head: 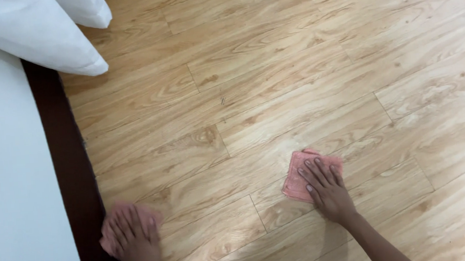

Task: The person wipes a light-colored wooden floor using two pink cloths, moving from the center of the room toward a sliding glass door. They clean the floor surface and the metal track of the door, maintaining a low posture throughout the task.

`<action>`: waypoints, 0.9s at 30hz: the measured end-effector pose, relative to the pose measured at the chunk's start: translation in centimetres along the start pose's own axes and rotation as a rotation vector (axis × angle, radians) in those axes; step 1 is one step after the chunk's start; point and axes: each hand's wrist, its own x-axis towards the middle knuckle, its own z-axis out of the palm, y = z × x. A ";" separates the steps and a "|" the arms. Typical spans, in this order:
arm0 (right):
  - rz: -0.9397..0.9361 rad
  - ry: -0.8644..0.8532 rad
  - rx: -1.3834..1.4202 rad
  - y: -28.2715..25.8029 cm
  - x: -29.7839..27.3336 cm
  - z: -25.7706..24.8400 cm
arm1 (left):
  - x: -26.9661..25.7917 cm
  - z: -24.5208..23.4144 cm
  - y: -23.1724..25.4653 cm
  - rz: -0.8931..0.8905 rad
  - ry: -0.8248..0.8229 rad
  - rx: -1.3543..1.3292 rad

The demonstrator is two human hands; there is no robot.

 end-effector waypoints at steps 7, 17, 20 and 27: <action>0.020 -0.056 0.060 -0.2 0.6 -0.7 | 17.9 4.8 0.6 -0.479 -0.567 -0.200; -0.013 -0.150 -0.085 2.2 -0.3 1.7 | 16.4 9.5 11.8 0.034 -0.275 -0.136; 0.030 -0.313 -0.158 3.2 0.8 1.9 | 9.8 5.8 13.2 0.309 -0.251 -0.059; 0.306 -0.328 0.013 0.1 3.7 1.4 | 0.1 1.3 6.0 0.299 -0.518 -0.047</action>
